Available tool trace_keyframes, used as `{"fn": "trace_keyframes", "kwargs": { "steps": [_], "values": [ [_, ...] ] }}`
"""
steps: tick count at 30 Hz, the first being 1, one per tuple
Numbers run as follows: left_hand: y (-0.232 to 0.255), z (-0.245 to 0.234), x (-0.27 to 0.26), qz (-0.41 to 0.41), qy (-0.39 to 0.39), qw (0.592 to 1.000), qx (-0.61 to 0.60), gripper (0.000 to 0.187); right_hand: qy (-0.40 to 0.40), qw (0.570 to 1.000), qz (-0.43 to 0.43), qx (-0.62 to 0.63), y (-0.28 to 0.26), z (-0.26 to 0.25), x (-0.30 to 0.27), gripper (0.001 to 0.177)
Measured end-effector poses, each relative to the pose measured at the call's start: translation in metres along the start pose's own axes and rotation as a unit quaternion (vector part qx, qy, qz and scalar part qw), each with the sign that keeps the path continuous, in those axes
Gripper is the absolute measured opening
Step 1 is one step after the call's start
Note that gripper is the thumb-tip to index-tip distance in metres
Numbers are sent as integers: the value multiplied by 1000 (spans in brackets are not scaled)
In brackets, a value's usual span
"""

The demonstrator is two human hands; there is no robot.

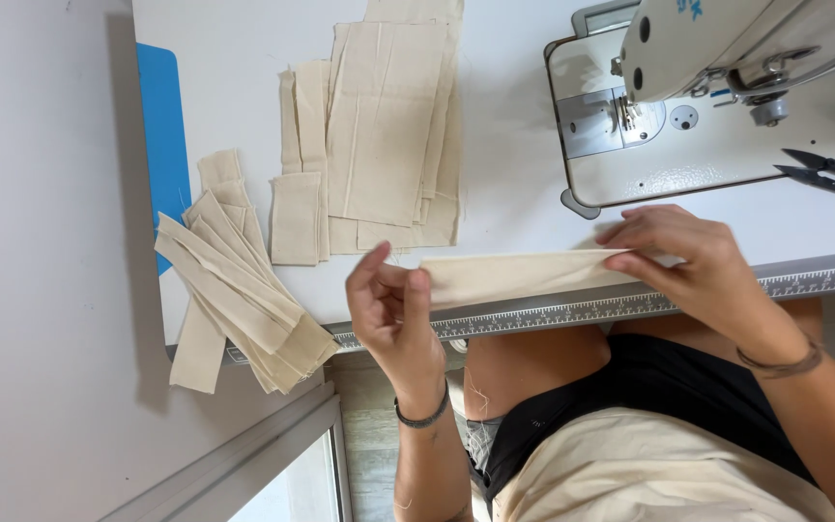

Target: Trimming and preparing fabric strips at a sewing station

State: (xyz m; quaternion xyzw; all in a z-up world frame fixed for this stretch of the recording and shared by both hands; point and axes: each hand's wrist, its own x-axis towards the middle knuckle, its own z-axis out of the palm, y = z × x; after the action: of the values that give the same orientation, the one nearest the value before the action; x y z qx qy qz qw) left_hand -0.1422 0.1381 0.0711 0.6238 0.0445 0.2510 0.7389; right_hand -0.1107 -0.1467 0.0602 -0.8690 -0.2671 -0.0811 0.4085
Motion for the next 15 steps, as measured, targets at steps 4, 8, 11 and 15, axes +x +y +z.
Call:
{"fn": "trace_keyframes", "kwargs": {
  "steps": [4, 8, 11, 15],
  "values": [
    [2, 17, 5, -47, 58, 997, 33, 36, 23, 944, 271, 186, -1, -37, -24, 11],
    [6, 41, -8, -56, 35, 998, 12, 35, 50, 916, 326, 230, 3, -63, -54, 8],
    [13, 55, -18, -56, 19, 998, 7, 34, 107, 910, 320, 241, 19, -73, -81, 7],
    [22, 71, -30, -61, 19, 998, -26, 36, 121, 905, 240, 329, 32, -84, -104, 9]
  ]
}}
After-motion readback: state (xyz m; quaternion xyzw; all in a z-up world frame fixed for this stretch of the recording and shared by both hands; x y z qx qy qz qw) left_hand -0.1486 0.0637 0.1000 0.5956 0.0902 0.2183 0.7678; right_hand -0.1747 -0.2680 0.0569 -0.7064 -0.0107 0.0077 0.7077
